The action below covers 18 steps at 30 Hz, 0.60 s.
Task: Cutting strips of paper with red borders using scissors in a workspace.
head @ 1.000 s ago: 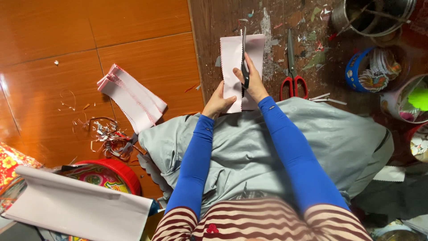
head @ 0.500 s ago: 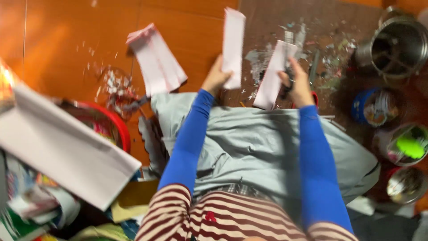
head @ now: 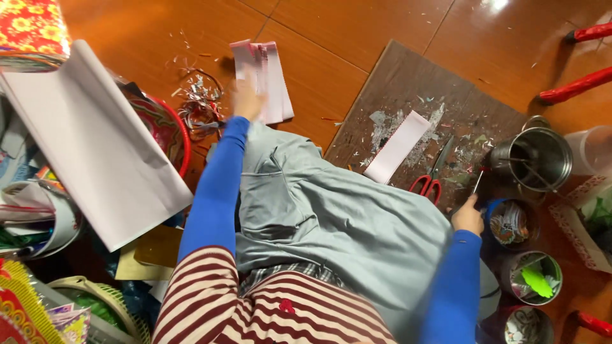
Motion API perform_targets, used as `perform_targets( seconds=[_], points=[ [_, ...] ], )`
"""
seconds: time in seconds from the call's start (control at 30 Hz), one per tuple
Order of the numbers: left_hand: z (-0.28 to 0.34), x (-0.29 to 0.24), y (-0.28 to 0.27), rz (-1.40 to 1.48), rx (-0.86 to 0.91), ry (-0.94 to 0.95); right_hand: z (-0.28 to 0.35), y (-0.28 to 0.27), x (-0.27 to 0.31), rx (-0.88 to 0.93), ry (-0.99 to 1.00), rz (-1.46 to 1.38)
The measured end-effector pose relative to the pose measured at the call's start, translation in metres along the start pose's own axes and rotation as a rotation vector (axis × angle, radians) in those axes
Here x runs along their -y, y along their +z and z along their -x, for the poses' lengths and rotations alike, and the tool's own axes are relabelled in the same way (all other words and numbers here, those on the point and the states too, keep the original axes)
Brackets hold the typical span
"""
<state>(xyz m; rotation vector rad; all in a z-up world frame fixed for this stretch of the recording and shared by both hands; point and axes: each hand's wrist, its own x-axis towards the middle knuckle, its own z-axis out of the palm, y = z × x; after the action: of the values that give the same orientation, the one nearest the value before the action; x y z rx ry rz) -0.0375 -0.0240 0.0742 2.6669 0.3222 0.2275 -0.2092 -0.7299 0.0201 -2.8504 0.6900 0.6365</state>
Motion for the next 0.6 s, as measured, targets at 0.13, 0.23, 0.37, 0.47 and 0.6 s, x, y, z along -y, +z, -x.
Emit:
perform_targets(
  seconds=[0.13, 0.23, 0.37, 0.47, 0.6],
  points=[
    [0.086, -0.093, 0.03, -0.272, 0.178, 0.373, -0.012, 0.004, -0.016, 0.081, -0.026, -0.081],
    [0.174, -0.154, 0.047, -0.036, 0.076, 0.681, -0.014, 0.008, -0.025, 0.105, -0.037, -0.092],
    [0.303, -0.207, 0.029, 0.116, 0.361, 0.893, -0.024, 0.028, -0.038, 0.13, -0.02, -0.028],
    [0.361, -0.202, 0.026, 0.219, 0.557, 1.047, -0.022, 0.03, -0.037, 0.125, -0.037, 0.031],
    [0.352, -0.192, 0.023, 0.337, 0.647, 1.049, -0.036, 0.05, -0.03, 0.153, -0.095, 0.119]
  ],
)
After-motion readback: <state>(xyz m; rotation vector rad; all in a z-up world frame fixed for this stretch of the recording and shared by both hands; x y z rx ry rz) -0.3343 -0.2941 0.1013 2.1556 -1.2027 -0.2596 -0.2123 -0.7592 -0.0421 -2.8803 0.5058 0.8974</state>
